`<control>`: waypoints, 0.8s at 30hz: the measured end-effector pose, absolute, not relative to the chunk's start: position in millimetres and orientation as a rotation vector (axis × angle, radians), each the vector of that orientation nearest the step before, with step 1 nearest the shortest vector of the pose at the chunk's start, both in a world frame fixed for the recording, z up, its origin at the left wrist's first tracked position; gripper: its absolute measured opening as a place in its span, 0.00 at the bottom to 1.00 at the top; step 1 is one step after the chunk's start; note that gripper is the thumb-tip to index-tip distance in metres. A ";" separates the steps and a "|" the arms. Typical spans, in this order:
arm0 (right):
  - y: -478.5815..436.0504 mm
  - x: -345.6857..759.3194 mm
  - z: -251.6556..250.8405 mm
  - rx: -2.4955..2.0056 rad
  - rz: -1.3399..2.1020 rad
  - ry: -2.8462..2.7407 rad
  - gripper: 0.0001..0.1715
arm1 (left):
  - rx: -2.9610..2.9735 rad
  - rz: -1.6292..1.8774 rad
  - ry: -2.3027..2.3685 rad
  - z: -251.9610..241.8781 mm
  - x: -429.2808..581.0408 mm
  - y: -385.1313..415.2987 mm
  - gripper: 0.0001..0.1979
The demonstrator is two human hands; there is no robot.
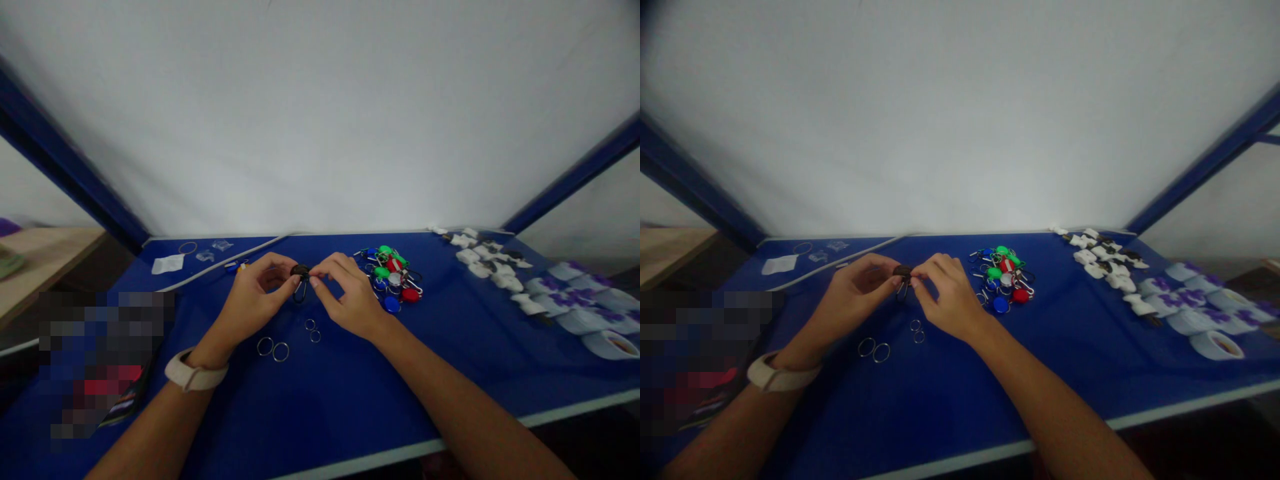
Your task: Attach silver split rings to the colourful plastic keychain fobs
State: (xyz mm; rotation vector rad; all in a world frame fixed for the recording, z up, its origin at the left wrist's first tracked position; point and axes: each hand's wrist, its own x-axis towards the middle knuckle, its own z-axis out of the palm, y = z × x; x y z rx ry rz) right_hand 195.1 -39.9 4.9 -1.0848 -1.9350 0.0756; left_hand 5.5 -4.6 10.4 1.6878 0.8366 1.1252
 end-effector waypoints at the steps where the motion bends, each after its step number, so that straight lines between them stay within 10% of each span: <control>1: -40.2 194.6 5.0 -1.088 0.065 -1.933 0.03 | 1.688 1.128 0.841 10.1 5.6 -4.5 0.12; 24: -39.6 189.9 -1.0 -1.282 0.017 -2.029 0.10 | 1.653 1.092 0.800 6.4 6.3 -4.1 0.11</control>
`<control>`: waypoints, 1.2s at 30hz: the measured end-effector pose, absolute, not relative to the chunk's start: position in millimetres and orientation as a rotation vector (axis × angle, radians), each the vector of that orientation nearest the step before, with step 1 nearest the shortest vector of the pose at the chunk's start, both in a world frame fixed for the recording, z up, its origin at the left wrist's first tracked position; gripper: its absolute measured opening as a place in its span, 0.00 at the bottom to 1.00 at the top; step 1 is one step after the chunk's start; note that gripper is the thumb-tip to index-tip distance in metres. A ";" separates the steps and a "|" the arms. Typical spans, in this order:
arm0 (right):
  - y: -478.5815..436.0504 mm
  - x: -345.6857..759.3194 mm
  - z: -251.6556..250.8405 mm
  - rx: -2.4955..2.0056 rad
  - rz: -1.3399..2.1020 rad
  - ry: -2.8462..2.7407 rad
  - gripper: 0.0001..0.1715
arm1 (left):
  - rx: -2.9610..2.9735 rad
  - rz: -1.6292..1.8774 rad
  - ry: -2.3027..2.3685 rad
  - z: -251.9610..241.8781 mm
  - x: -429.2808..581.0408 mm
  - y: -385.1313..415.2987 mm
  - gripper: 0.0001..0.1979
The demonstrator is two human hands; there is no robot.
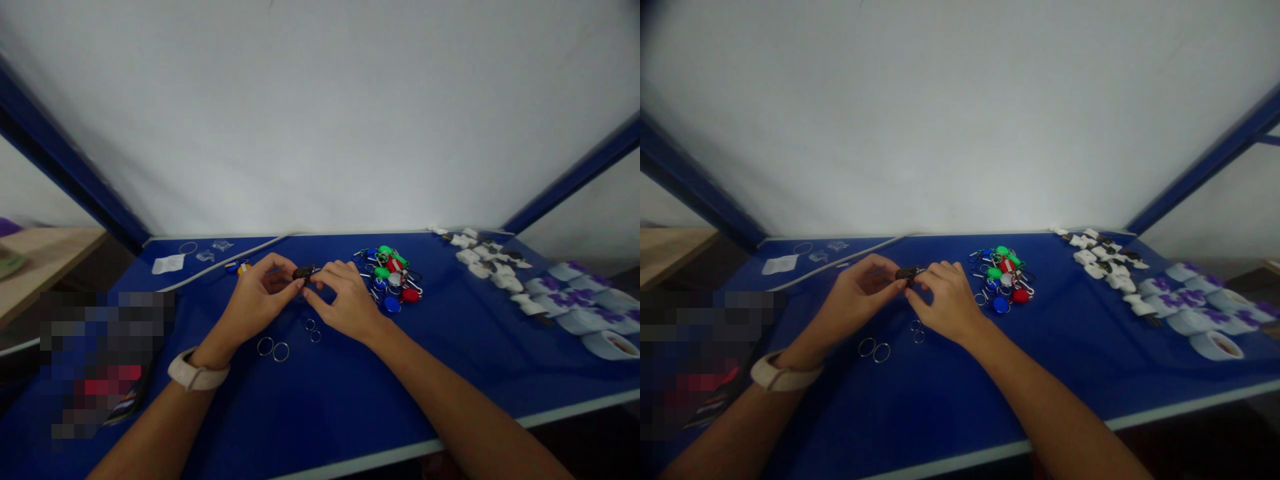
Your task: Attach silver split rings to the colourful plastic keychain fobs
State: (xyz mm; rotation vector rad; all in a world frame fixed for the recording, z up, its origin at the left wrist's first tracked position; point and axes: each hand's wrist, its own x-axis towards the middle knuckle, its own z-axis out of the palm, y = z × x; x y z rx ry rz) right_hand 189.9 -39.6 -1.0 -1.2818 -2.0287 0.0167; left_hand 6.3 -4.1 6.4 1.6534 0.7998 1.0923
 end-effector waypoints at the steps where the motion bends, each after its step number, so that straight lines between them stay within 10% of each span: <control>1: -39.8 189.6 -0.8 -1.287 0.012 -2.030 0.10 | 1.647 1.089 0.801 5.9 6.2 -3.9 0.11; 36: -36.9 192.5 -1.4 -1.287 0.073 -2.139 0.12 | 1.759 0.856 0.755 -3.0 4.7 -1.7 0.16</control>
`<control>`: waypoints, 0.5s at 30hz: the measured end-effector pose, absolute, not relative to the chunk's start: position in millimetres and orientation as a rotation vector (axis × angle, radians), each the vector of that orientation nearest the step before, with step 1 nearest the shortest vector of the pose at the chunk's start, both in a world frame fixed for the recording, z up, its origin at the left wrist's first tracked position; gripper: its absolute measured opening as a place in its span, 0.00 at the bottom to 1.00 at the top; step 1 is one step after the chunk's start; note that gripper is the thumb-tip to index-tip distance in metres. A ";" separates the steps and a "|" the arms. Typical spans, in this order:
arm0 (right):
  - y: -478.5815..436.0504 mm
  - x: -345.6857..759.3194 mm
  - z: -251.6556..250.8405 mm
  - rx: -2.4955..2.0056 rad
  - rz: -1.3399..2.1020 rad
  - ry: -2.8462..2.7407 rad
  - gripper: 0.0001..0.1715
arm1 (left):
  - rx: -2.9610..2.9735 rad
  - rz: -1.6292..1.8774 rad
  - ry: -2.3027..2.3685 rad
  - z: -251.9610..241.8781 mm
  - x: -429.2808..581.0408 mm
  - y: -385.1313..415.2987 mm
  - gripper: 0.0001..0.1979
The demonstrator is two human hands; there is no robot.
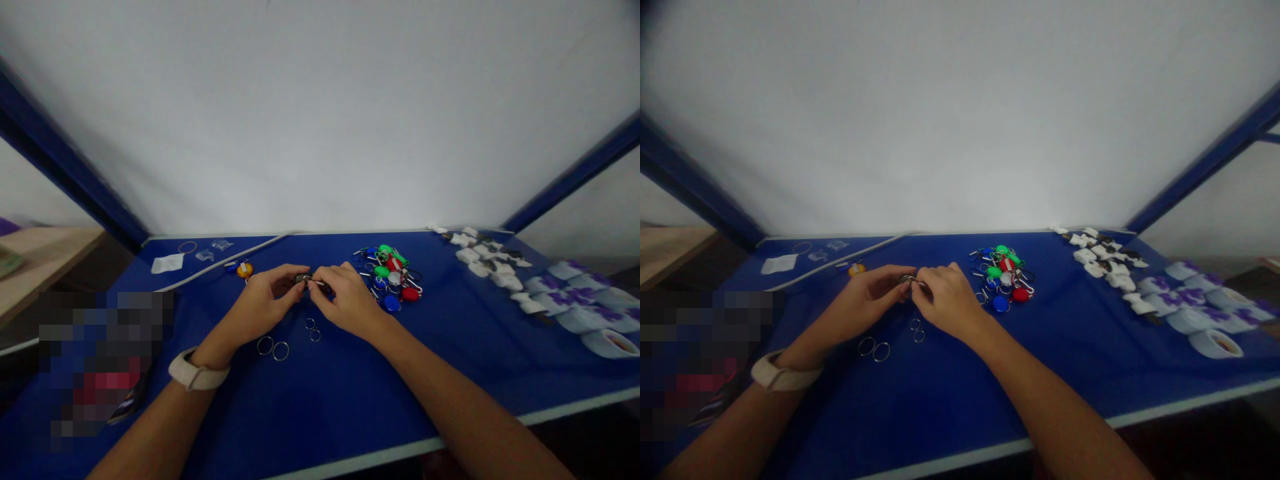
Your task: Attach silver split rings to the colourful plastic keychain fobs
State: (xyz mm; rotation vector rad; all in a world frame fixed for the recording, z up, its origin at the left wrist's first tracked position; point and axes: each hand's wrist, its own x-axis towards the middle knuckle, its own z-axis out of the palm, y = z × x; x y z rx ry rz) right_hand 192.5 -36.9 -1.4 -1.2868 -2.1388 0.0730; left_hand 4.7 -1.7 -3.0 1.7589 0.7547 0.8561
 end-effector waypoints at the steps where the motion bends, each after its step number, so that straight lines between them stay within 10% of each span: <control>1: -36.4 192.8 -1.2 -1.290 0.077 -2.136 0.12 | 1.759 0.847 0.764 -2.6 4.8 -2.1 0.16; 15: -26.3 215.4 6.8 -1.450 -0.061 -1.977 0.14 | 1.716 0.849 0.904 11.6 -1.7 0.6 0.18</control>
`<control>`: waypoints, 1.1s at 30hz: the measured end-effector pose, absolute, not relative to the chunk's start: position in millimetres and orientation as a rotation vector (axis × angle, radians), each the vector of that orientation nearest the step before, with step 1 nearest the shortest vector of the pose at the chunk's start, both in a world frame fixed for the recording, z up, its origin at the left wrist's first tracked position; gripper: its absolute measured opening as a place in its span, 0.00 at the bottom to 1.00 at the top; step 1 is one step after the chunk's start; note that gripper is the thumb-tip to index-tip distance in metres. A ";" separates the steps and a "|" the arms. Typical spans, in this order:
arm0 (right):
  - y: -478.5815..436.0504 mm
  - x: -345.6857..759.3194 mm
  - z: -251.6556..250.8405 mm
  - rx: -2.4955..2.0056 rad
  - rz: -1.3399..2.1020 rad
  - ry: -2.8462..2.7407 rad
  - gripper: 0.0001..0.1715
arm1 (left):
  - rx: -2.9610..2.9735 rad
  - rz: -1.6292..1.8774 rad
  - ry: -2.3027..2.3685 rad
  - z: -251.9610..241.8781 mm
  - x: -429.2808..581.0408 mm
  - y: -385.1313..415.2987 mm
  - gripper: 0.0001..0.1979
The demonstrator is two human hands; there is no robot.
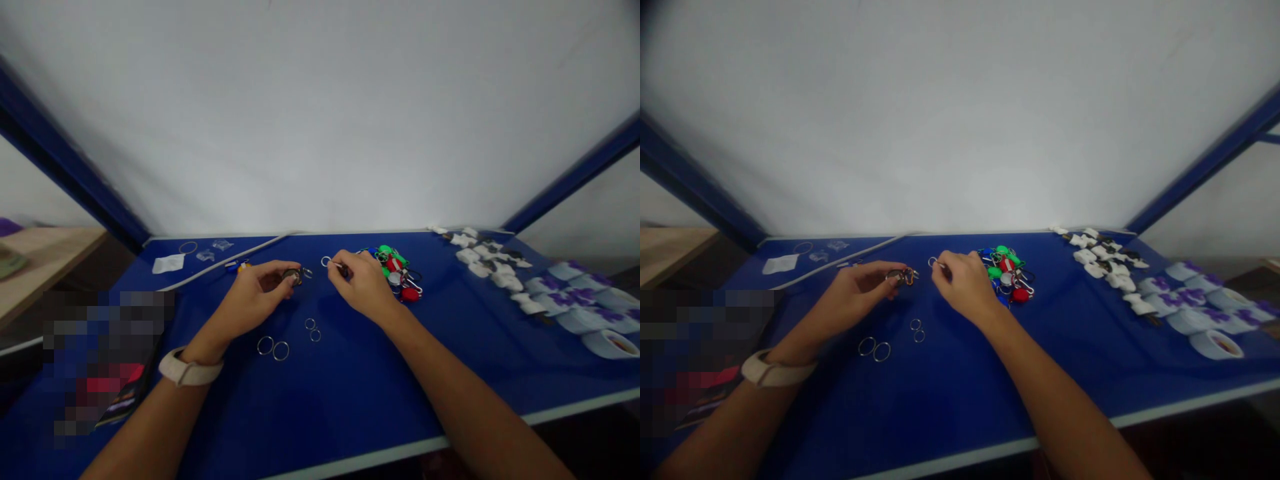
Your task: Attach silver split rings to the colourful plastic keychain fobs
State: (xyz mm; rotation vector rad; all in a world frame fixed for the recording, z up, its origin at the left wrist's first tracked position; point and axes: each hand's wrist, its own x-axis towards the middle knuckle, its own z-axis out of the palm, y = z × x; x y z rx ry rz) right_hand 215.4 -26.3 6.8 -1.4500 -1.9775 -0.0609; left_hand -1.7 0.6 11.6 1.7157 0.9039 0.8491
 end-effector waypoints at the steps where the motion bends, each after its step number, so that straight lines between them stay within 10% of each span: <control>1: -24.7 219.1 7.2 -1.476 -0.058 -1.938 0.14 | 1.698 0.877 0.922 13.5 -2.9 0.9 0.18; 33: -29.1 215.0 -1.5 -1.259 0.431 -2.457 0.07 | 1.994 0.727 0.917 0.2 -4.9 2.4 0.09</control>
